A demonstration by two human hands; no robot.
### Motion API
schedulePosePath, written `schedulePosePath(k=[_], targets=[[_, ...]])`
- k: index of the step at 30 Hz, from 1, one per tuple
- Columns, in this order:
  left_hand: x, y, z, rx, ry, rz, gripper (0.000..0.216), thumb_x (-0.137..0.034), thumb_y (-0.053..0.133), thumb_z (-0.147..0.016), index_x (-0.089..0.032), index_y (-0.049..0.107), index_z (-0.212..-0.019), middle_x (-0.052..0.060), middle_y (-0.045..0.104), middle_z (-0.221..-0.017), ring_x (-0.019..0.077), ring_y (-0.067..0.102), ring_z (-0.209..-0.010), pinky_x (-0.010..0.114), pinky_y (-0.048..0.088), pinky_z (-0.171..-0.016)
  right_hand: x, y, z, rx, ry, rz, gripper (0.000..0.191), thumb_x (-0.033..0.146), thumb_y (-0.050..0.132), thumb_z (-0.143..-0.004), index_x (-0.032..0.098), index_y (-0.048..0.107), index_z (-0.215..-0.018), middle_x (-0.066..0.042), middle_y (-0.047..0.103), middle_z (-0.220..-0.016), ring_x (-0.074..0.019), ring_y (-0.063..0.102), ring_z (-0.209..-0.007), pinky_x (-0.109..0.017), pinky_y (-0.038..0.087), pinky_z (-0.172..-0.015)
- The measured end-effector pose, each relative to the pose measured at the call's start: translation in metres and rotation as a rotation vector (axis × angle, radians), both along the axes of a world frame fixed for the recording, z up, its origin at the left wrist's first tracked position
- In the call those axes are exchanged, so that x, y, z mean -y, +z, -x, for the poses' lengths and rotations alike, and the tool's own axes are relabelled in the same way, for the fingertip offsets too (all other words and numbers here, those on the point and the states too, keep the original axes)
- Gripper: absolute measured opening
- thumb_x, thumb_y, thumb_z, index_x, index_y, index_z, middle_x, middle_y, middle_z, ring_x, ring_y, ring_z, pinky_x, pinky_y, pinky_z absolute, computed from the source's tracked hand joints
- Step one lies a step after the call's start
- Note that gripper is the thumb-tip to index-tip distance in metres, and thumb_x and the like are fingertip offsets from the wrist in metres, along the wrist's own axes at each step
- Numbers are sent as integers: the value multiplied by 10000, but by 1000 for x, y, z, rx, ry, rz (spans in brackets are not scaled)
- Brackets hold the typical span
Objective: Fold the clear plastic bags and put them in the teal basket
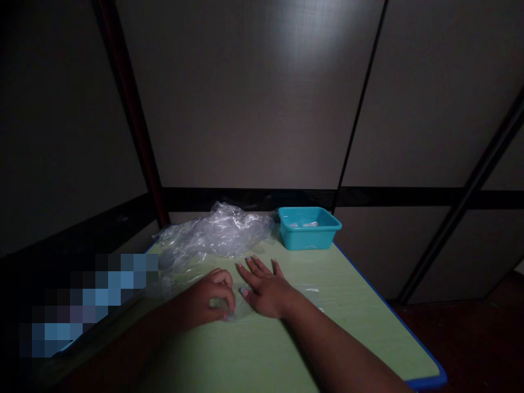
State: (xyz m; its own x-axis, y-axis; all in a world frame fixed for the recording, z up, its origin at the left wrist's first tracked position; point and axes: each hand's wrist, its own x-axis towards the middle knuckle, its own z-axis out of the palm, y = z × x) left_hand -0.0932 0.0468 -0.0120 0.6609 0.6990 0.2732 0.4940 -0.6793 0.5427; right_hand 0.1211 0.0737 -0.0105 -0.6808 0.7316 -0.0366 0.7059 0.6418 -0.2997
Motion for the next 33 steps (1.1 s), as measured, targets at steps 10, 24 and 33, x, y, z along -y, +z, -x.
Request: schedulePosePath(k=[10, 24, 33], targets=[[-2, 4, 4, 3, 111, -92, 127, -200, 745, -650, -208, 623, -684, -6, 518, -962, 181, 422, -1005, 269, 315, -888, 0, 2, 0, 5, 14, 4, 651, 579, 283, -871, 330, 30, -1416, -55, 6, -1489, -232, -30, -1354, -598, -38, -1010], [-7, -7, 7, 11, 171, -86, 95, -193, 632, -738, -180, 596, -652, 10, 551, -864, 173, 451, -901, 272, 342, -814, 1, 5, -1, 33, 23, 16, 776, 551, 423, -820, 321, -22, -1413, -63, -21, -1488, -254, -42, -1351, -593, -73, -1006], [-8, -8, 7, -51, 194, -127, 129, -235, 629, -735, -172, 553, -652, 11, 534, -839, 178, 442, -886, 278, 343, -790, 4, 9, 0, -2, 7, 29, 595, 605, 182, -883, 365, 33, -1406, -33, 20, -1490, -239, -9, -1355, -579, -72, -1013]])
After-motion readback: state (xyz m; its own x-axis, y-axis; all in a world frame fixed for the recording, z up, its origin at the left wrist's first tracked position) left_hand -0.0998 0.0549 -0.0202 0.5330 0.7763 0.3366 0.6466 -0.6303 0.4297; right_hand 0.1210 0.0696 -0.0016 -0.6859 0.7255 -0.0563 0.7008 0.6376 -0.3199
